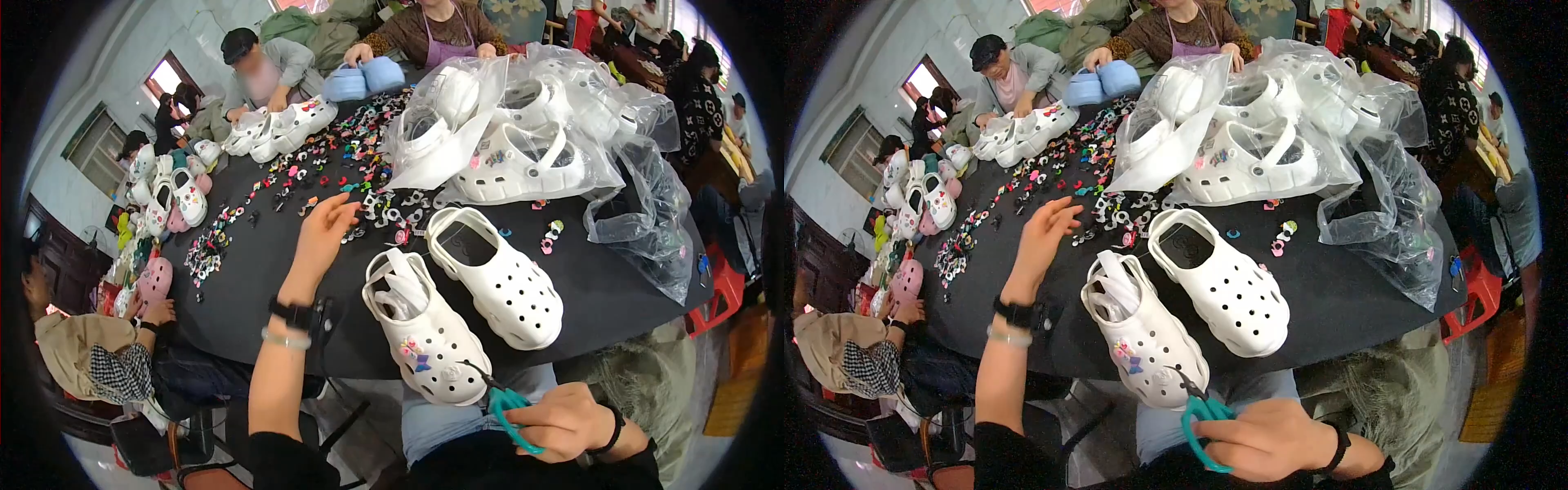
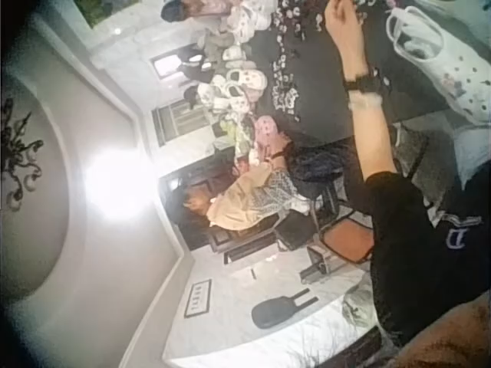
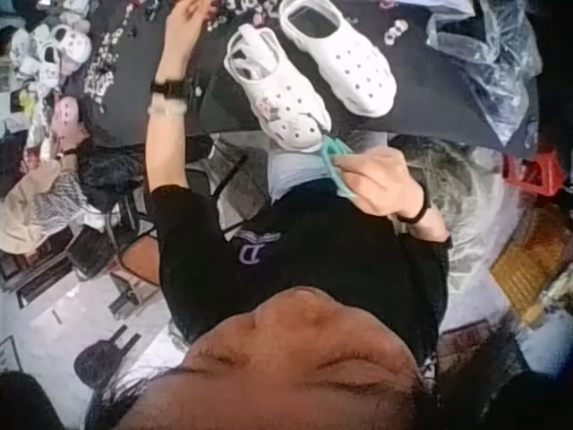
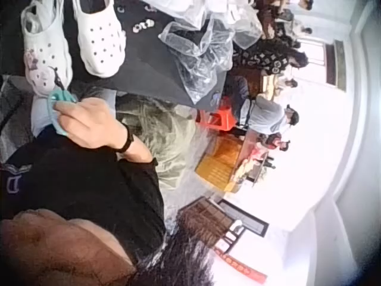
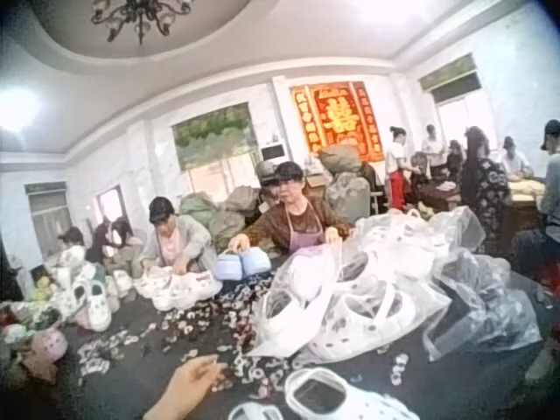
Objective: Manually attaching decorative charms to white clog-style shoes.
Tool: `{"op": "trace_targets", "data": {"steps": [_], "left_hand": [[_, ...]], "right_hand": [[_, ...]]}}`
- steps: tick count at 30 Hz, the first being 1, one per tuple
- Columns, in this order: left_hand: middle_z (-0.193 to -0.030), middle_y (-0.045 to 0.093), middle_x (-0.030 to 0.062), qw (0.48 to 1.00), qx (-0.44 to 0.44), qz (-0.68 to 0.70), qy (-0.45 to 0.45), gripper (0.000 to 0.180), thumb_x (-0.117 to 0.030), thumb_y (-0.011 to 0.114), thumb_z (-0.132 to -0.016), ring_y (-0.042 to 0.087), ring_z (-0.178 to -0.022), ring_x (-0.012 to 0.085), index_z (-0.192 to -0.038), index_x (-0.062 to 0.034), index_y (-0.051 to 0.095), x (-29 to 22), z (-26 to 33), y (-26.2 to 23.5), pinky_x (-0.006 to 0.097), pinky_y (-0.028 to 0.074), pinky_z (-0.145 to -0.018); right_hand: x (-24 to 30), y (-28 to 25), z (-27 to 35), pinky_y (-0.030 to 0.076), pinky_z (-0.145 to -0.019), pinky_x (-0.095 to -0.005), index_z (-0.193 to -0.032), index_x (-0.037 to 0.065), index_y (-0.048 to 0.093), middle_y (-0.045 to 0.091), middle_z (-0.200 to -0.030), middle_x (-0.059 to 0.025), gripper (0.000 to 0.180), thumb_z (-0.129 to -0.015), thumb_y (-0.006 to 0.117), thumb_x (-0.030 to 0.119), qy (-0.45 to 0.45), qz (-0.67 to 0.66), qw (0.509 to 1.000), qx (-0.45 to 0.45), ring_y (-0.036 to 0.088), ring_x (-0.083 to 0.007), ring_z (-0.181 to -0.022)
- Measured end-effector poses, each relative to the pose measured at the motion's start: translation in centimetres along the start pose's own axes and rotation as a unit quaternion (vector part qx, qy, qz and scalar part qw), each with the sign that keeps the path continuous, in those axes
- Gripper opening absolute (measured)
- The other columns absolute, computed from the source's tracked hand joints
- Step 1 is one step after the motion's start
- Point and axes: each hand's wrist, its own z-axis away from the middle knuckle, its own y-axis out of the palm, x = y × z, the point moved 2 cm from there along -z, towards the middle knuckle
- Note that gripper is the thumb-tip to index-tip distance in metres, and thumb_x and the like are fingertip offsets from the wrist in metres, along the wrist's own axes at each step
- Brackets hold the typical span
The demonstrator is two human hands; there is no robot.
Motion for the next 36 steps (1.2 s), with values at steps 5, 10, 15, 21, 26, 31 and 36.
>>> {"op": "trace_targets", "data": {"steps": [5, 10, 15, 21, 26, 31, 36], "left_hand": [[-0.071, 0.059, 0.0073, 0.937, 0.002, -0.277, 0.214, 0.020, -0.015, 0.073, -0.081, 0.057, -0.062, 0.0180, -0.075, -0.0039, 0.058, -5.4, 11.1, 3.6, 0.030, 0.046, -0.058], [-0.054, 0.052, 0.0055, 0.928, -0.007, -0.335, 0.162, 0.036, -0.031, 0.079, -0.075, 0.051, -0.045, 0.0208, -0.064, -0.0069, 0.055, -2.0, 17.6, 6.7, 0.032, 0.042, -0.044], [-0.060, 0.056, 0.0065, 0.949, -0.054, -0.293, 0.098, 0.030, -0.032, 0.073, -0.081, 0.059, -0.056, 0.0256, -0.073, -0.0081, 0.058, -0.8, 18.6, 8.7, 0.036, 0.046, -0.050], [-0.070, 0.055, 0.0109, 0.960, -0.016, -0.251, 0.127, 0.021, -0.017, 0.065, -0.086, 0.057, -0.065, 0.0297, -0.076, -0.0052, 0.050, -0.2, 19.8, 9.3, 0.040, 0.045, -0.057], [-0.077, 0.057, 0.0149, 0.959, -0.078, -0.225, 0.153, 0.011, -0.009, 0.062, -0.085, 0.057, -0.072, 0.0340, -0.081, -0.0017, 0.055, 1.6, 20.1, 8.4, 0.042, 0.047, -0.066], [-0.073, 0.058, 0.0120, 0.992, -0.049, -0.084, 0.076, 0.009, -0.005, 0.061, -0.085, 0.057, -0.069, 0.0261, -0.078, 0.0003, 0.060, 1.1, 19.4, 7.4, 0.035, 0.045, -0.064], [-0.071, 0.055, 0.0095, 0.997, -0.033, -0.039, 0.052, 0.011, -0.004, 0.060, -0.086, 0.052, -0.066, 0.0216, -0.077, 0.0025, 0.058, 2.3, 19.2, 7.5, 0.032, 0.042, -0.062]], "right_hand": [[-1.7, -0.5, 0.8, 0.040, -0.041, -0.0254, -0.086, 0.009, 0.062, 0.069, -0.101, -0.0081, 0.023, -0.071, 0.077, 0.017, 0.050, -0.005, 0.997, -0.052, 0.053, -0.0136, -0.046], [-2.7, 0.3, -2.3, 0.040, -0.044, -0.0295, -0.084, 0.012, 0.059, 0.068, -0.093, -0.0087, 0.015, -0.080, 0.069, 0.022, -0.006, 0.015, 0.999, -0.035, 0.055, -0.0171, -0.049], [-2.2, 0.6, -0.5, 0.042, -0.052, -0.0364, -0.078, 0.014, 0.055, 0.068, -0.093, -0.0073, 0.011, -0.074, 0.065, 0.018, 0.047, 0.051, 0.995, -0.075, 0.055, -0.0204, -0.058], [-1.6, 0.0, -1.4, 0.050, -0.063, -0.0411, -0.091, -0.005, 0.060, 0.064, -0.095, -0.0217, 0.019, -0.078, 0.063, 0.008, -0.002, 0.019, 1.000, -0.017, 0.062, -0.0359, -0.075], [-1.9, 2.5, -3.3, 0.040, -0.049, -0.0323, -0.081, 0.013, 0.057, 0.067, -0.098, -0.0054, 0.014, -0.072, 0.066, 0.020, -0.075, 0.103, 0.989, 0.070, 0.053, -0.0155, -0.056], [-0.3, 3.6, -5.9, 0.032, -0.044, -0.0204, -0.082, 0.015, 0.059, 0.064, -0.102, 0.0013, 0.013, -0.074, 0.066, 0.021, -0.123, 0.142, 0.980, 0.071, 0.044, -0.0049, -0.051], [0.6, 4.0, -6.7, 0.037, -0.050, -0.0260, -0.087, 0.007, 0.060, 0.063, -0.097, -0.0058, 0.015, -0.075, 0.064, 0.014, -0.124, 0.097, 0.985, 0.069, 0.049, -0.0138, -0.057]]}}
